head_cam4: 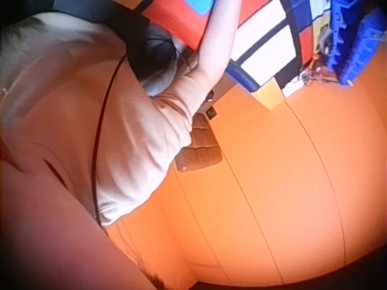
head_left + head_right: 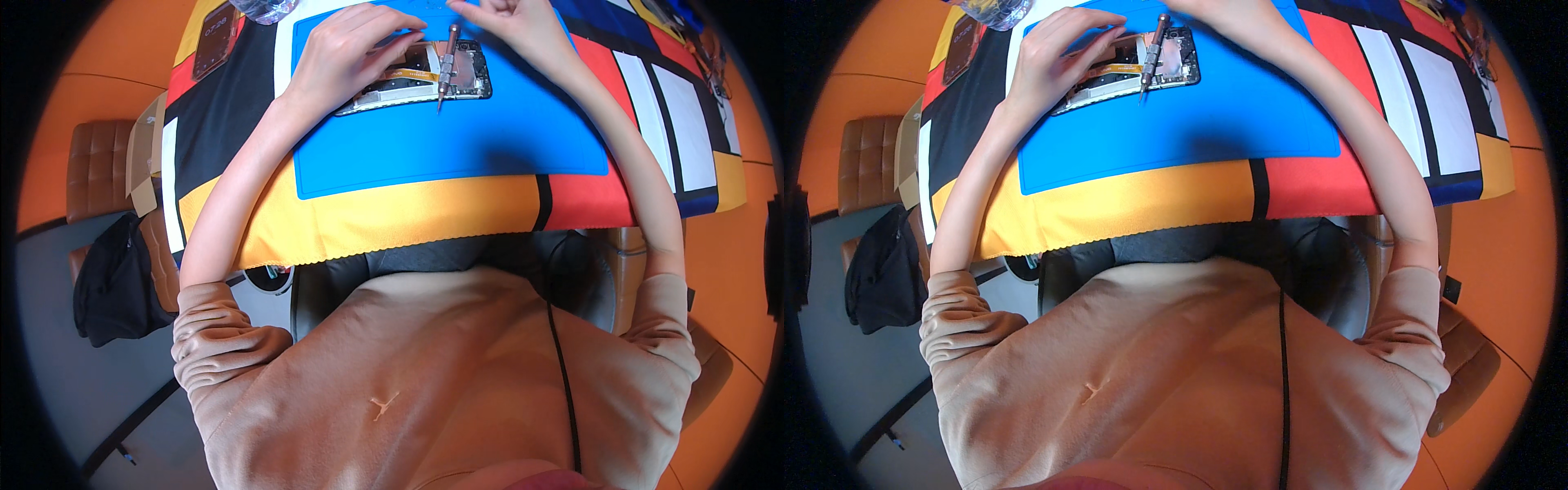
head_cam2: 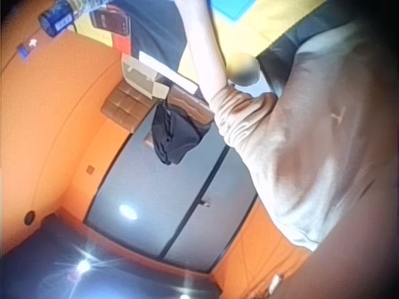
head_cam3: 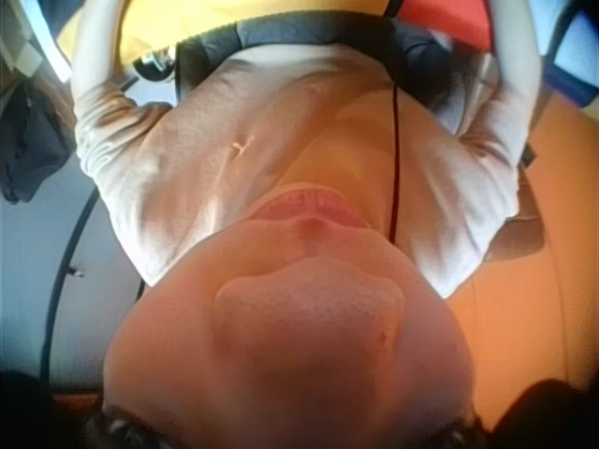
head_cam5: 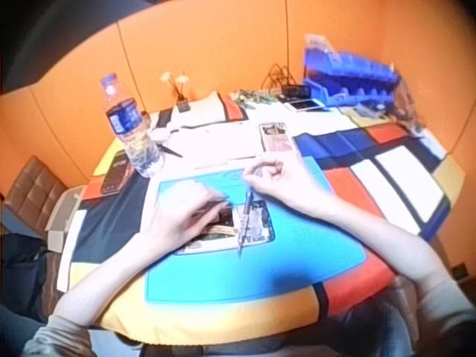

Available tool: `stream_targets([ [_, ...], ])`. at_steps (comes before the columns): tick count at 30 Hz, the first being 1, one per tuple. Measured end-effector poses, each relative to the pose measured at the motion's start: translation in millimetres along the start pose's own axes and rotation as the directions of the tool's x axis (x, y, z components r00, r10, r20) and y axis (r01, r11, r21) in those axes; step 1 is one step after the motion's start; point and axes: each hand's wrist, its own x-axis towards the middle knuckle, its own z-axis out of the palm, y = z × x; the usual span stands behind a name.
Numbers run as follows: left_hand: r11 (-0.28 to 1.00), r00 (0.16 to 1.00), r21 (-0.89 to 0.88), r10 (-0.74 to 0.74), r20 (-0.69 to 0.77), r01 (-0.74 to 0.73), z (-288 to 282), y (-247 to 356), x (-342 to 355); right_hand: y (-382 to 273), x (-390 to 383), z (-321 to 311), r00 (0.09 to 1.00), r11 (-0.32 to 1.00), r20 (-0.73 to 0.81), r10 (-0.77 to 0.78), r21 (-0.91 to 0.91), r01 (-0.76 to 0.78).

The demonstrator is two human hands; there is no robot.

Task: The person uses a screwdriver to remove screws from a disassembled smartphone placed on a blue mat. They repeatedly loosen and remove screws from different locations on the phone's internal frame while holding the device steady with the other hand.

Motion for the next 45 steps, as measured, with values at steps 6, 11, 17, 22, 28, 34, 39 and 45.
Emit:
stream_targets([
  [6, 0.997, 0.997, 0.006, 0.075, -0.018, -0.075, 11, -16, -3, 24, 11, -15, 0.975, 0.926, -0.223, 0.003, -0.368, -0.087],
  [11, 0.999, 0.999, -0.017, 0.038, 0.011, -0.037, 10, -14, -4, 50, 20, -4, 0.962, 0.949, -0.136, -0.238, -0.242, 0.201],
  [17, 0.999, 1.0, -0.039, 0.002, 0.0, -0.002, 12, -13, -3, 23, 6, -17, 0.997, 0.939, 0.005, 0.073, -0.336, -0.067],
  [22, 0.999, 0.998, -0.034, -0.038, 0.046, 0.04, 12, -14, -4, -4, -7, -11, 0.888, 0.869, 0.313, -0.337, -0.258, 0.421],
  [28, 0.996, 0.992, -0.043, -0.075, 0.1, 0.079, 12, -10, -3, -10, -11, -13, 0.853, 0.762, 0.417, -0.312, -0.426, 0.487],
  [34, 0.995, 0.978, 0.024, -0.1, 0.186, 0.097, 5, 4, -3, -9, -12, -13, 0.816, 0.616, 0.421, -0.395, -0.538, 0.576],
  [39, 0.997, 0.983, -0.038, -0.066, 0.169, 0.073, 11, 17, -3, 5, -16, -7, 0.746, 0.42, 0.468, -0.474, -0.625, 0.658],
  [45, 0.993, 0.977, -0.026, -0.106, 0.187, 0.113, 9, 19, -3, 12, -10, -16, 0.705, 0.404, 0.456, -0.543, -0.594, 0.696],
])
